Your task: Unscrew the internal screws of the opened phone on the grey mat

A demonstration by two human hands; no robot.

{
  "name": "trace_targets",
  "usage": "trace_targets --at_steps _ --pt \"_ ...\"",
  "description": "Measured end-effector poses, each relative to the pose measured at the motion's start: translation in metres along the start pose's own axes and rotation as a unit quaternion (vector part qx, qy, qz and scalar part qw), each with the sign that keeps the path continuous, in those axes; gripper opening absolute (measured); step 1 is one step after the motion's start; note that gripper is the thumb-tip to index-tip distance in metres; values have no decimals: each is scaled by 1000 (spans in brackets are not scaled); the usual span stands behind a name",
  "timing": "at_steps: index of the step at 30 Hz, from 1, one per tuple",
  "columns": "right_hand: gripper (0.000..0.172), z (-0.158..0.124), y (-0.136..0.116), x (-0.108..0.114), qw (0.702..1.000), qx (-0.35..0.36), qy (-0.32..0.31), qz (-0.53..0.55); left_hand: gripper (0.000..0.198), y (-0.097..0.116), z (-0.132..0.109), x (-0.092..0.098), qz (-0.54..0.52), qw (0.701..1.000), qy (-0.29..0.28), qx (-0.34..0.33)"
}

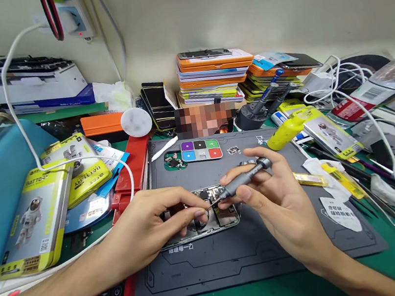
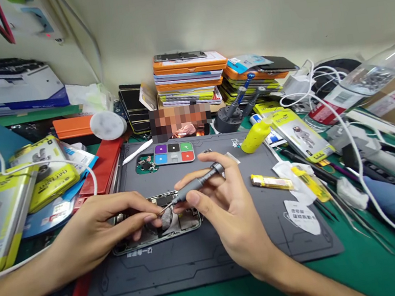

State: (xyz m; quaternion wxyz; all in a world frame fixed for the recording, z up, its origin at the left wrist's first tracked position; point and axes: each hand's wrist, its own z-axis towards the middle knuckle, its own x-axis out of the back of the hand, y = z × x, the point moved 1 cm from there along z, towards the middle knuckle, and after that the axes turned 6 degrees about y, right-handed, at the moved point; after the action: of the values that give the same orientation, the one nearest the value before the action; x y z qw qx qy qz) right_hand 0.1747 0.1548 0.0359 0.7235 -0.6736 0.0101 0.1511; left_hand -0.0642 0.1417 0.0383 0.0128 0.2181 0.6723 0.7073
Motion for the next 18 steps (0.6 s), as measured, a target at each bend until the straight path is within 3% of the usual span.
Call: trace_targets --at_steps 18 --pt "38 -1 -3 -1 1000 -20 -13 12 14 -3 -2 1 6 999 -20 -28"
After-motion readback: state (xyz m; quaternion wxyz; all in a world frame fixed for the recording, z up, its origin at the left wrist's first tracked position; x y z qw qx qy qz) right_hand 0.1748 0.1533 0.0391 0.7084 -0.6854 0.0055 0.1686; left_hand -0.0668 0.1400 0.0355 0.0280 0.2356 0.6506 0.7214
